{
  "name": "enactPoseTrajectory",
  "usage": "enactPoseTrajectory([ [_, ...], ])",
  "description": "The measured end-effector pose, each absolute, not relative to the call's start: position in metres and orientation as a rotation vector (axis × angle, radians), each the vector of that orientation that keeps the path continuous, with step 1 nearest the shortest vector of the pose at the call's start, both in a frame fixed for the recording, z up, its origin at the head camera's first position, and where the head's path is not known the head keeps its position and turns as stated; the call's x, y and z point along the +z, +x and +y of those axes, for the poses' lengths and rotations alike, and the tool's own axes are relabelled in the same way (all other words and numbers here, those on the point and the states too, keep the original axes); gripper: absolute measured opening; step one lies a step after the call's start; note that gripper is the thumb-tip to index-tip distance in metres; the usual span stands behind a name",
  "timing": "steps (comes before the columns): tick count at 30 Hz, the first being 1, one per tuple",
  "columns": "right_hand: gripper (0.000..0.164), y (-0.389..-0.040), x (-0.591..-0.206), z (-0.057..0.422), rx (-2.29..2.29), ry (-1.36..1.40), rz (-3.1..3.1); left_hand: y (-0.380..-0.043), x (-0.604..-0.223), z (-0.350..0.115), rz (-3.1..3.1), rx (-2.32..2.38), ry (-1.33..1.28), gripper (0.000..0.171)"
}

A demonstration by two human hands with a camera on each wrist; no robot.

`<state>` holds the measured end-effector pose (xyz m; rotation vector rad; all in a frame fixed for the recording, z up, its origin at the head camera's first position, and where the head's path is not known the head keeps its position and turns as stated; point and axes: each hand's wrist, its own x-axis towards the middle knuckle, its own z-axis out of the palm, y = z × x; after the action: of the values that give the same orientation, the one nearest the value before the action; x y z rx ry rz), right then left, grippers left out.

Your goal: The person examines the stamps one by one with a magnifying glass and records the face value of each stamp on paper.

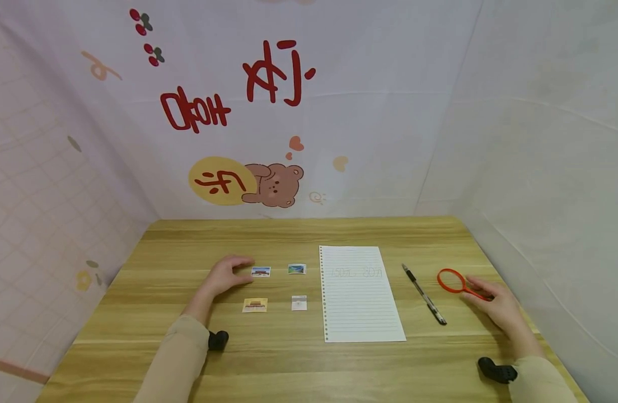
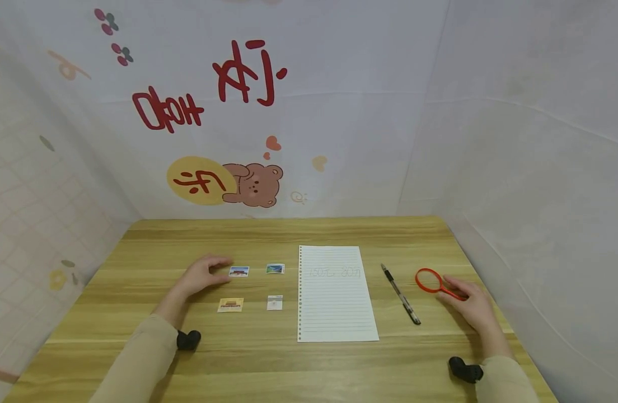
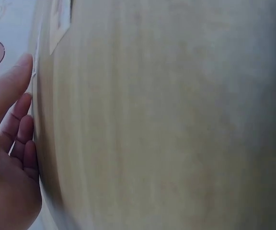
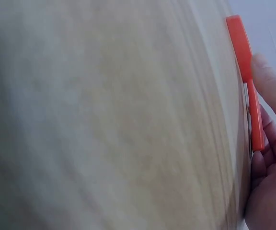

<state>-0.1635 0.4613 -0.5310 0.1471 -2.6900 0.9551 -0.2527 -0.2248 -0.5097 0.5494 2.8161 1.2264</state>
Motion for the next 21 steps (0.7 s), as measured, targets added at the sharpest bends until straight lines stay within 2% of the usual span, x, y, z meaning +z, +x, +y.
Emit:
enactPoseTrajectory([
  [10,0.054,-0.1625,-0.5351,0.4581,0.824,0.109,-2.777,-0.2548,-0.5111,-0.2216,2.858,1.177,0.535,0.038],
  [21,0.044,-0.1617,-0.5328,0.4531,0.834,0.0,-2.736,-0.2553,-0.5153,-0.2223,2.853,1.202,0.502,0.038],
])
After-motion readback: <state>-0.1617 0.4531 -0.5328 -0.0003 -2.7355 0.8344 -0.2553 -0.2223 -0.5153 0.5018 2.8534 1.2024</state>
